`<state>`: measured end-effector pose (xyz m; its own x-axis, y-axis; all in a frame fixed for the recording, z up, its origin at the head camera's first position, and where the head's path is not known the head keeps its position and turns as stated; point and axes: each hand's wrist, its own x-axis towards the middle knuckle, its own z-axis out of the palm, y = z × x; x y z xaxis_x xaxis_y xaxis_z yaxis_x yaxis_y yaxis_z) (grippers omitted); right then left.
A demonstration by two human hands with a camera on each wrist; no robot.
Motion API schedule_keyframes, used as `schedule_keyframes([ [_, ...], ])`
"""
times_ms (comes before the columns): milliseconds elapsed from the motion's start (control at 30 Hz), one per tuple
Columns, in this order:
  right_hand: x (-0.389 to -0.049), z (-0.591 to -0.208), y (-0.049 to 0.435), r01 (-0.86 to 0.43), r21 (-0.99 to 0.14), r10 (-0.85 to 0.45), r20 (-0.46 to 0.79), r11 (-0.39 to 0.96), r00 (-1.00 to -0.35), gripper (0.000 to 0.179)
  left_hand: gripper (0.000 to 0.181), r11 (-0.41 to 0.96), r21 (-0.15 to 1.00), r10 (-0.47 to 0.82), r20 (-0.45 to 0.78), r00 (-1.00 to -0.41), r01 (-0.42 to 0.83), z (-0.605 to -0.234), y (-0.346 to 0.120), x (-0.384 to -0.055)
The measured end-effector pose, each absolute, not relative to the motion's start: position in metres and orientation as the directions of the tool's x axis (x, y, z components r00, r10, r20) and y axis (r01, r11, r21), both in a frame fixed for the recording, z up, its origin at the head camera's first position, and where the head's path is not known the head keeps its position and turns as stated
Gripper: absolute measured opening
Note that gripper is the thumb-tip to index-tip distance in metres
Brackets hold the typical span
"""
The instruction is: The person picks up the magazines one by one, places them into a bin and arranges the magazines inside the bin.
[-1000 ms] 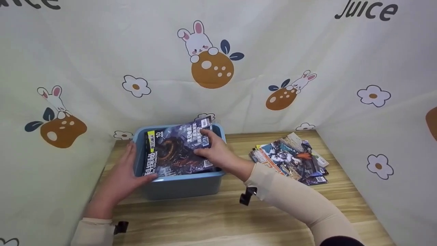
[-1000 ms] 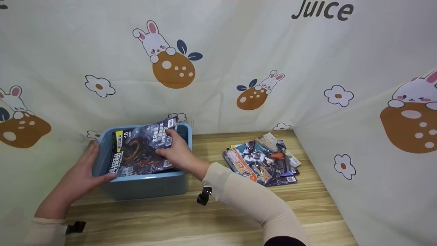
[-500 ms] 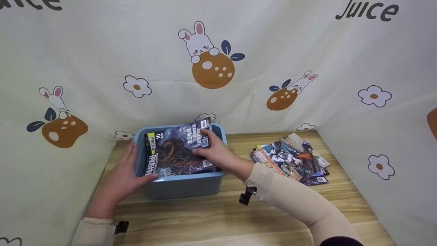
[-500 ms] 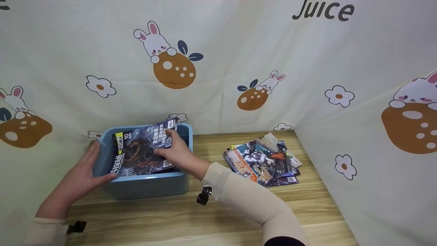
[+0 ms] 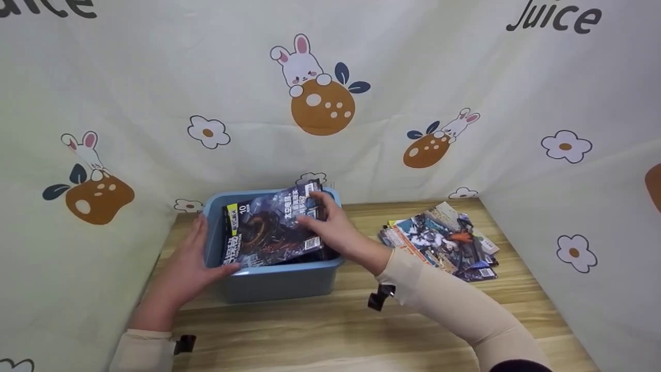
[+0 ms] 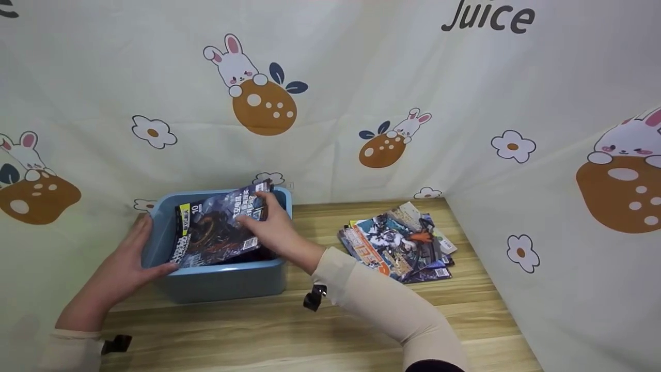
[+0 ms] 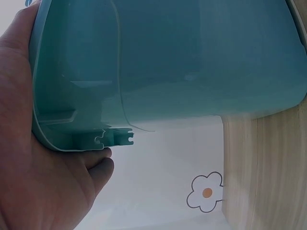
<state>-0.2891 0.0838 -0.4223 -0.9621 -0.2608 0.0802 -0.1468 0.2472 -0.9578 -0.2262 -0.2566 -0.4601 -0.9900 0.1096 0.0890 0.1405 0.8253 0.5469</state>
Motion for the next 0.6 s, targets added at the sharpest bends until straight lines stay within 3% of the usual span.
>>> schedule_keyframes([
  [267,-0.29,-0.42,0.113,-0.19,-0.963,-0.172,0.158,0.189,-0.972,0.037,0.144,0.824,0.54,0.122,0.124,-0.985,0.17,-0.462,-0.259,-0.225],
  [600,-0.307,-0.432,0.184,-0.118,-0.981,-0.086,0.105,0.155,-0.991,0.03,0.145,0.832,0.528,0.124,0.126,-0.984,0.173,-0.461,-0.259,-0.226],
])
